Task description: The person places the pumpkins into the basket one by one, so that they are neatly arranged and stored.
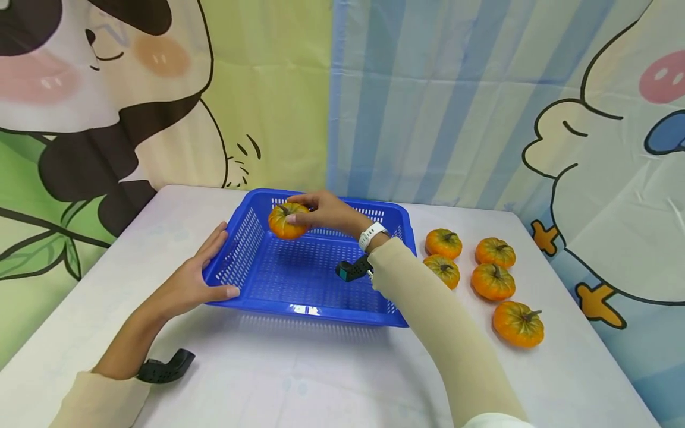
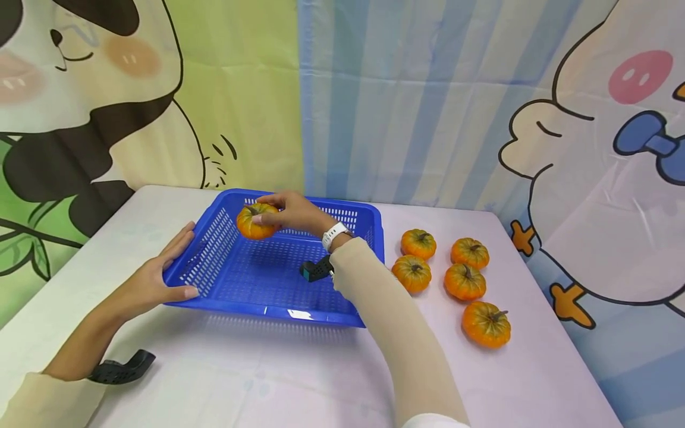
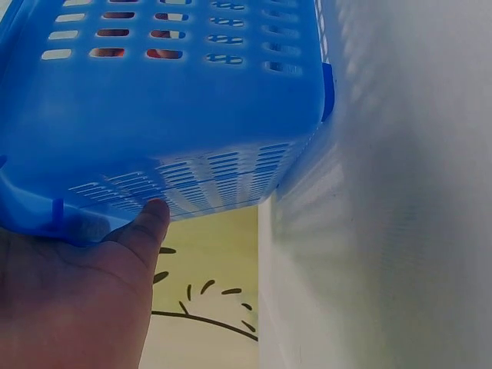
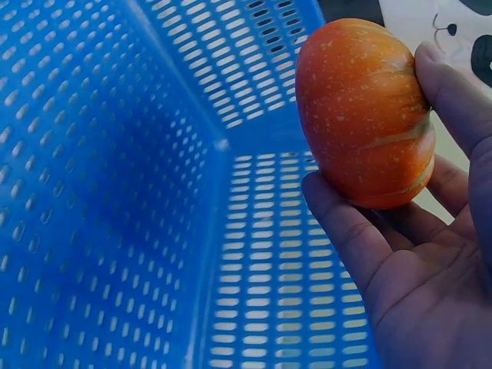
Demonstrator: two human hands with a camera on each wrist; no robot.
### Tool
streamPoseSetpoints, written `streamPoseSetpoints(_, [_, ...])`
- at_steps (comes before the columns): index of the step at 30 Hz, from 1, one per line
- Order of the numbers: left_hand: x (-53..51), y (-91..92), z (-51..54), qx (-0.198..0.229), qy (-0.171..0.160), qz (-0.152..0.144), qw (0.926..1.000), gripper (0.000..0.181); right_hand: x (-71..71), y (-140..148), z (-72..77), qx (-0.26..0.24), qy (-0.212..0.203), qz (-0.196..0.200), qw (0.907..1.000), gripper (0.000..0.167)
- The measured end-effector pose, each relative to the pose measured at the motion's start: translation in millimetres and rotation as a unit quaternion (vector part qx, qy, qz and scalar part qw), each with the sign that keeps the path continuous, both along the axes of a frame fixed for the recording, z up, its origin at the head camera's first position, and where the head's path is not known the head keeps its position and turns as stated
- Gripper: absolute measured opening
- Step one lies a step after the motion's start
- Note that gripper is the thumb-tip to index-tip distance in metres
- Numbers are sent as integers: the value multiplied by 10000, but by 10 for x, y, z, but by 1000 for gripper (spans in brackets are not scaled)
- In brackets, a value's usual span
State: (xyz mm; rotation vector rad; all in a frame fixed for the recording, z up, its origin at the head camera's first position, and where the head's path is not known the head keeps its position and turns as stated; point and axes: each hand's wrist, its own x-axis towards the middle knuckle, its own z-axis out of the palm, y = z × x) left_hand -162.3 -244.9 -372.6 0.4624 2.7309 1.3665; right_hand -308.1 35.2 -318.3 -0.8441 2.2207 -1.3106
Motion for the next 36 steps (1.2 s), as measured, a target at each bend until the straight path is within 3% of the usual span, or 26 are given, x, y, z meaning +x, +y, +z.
streamPoseSetpoints(15, [18, 12, -5, 100, 28, 19, 9999, 109, -100, 96, -230, 1169, 11, -67, 9931, 56])
streamPoseSetpoints(23, [0, 20, 3, 104, 100, -22, 9999, 109, -93, 114, -249, 1076, -497, -115, 9929, 55])
streamPoseSetpoints(36, [6, 14, -6, 43, 33, 9, 10000, 108, -90, 75, -322, 1045, -734, -85, 9918, 52])
